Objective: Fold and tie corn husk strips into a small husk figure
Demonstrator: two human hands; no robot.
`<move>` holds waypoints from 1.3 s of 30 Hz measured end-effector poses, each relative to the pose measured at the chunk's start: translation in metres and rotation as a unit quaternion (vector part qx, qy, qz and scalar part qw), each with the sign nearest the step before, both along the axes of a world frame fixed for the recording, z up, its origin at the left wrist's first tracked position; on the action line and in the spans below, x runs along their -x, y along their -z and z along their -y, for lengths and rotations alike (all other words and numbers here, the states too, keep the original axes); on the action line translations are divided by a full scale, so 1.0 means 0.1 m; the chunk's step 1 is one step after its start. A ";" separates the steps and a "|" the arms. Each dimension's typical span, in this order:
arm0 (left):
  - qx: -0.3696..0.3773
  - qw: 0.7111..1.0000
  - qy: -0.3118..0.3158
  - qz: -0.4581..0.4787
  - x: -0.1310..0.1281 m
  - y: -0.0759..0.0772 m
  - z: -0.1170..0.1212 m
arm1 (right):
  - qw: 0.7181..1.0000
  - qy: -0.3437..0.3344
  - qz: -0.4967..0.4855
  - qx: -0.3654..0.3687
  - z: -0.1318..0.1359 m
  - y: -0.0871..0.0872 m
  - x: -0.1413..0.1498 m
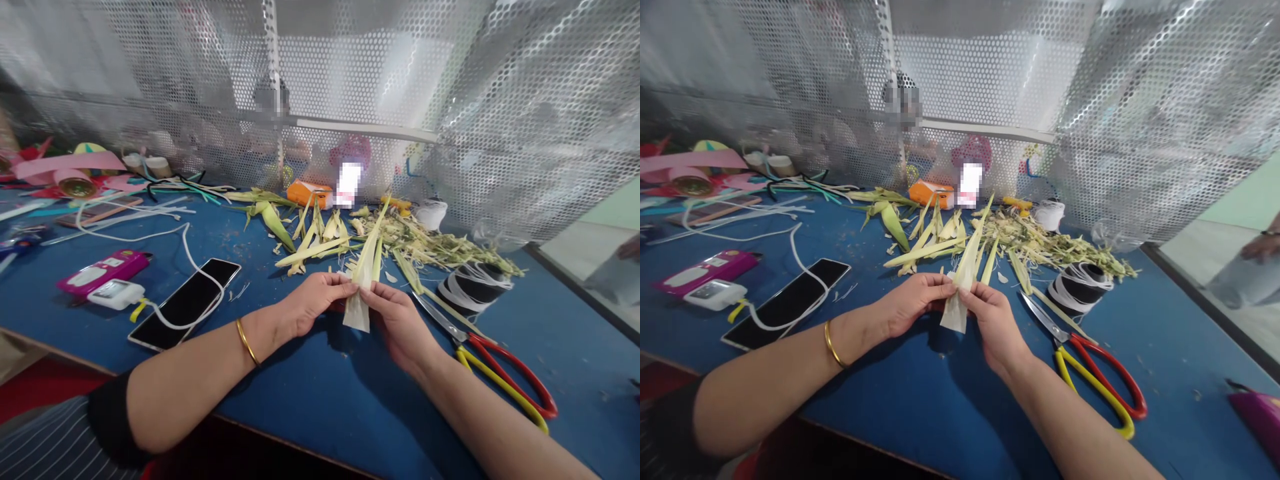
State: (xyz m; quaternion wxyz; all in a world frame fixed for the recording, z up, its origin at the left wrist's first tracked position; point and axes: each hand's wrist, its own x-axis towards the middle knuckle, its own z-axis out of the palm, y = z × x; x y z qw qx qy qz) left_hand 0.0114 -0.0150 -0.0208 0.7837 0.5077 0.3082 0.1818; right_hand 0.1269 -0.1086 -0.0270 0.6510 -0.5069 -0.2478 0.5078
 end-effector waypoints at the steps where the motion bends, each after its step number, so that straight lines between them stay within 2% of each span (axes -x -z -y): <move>1: 0.000 1.000 0.000 0.001 0.00 0.00 0.00 | 1.000 -0.006 -0.006 0.002 0.00 -0.01 0.01; 10: 0.057 0.998 0.016 0.012 -0.01 -0.02 0.02 | 0.998 -0.042 -0.053 0.009 0.00 -0.02 -0.01; 16: 0.084 0.996 0.017 0.023 0.00 0.00 0.01 | 0.998 -0.047 -0.048 0.007 0.00 -0.02 -0.03; 22: 0.133 0.989 0.016 0.060 -0.01 -0.03 -0.01 | 0.997 -0.044 -0.069 -0.015 0.00 -0.02 -0.07; 26: 0.178 0.981 0.003 0.075 -0.01 -0.06 -0.04 | 0.995 -0.054 -0.069 -0.051 0.01 -0.09 -0.11; 29: 0.157 0.984 -0.019 0.087 -0.01 -0.04 -0.07 | 0.993 -0.058 -0.081 -0.057 0.03 -0.16 -0.11; 34: 0.084 0.992 -0.026 0.088 0.00 -0.01 -0.09 | 0.993 -0.048 -0.111 -0.008 0.04 -0.18 -0.13; 39: -0.030 0.999 -0.024 0.037 0.02 -0.03 -0.07 | 0.998 -0.044 -0.049 -0.002 0.04 -0.16 -0.17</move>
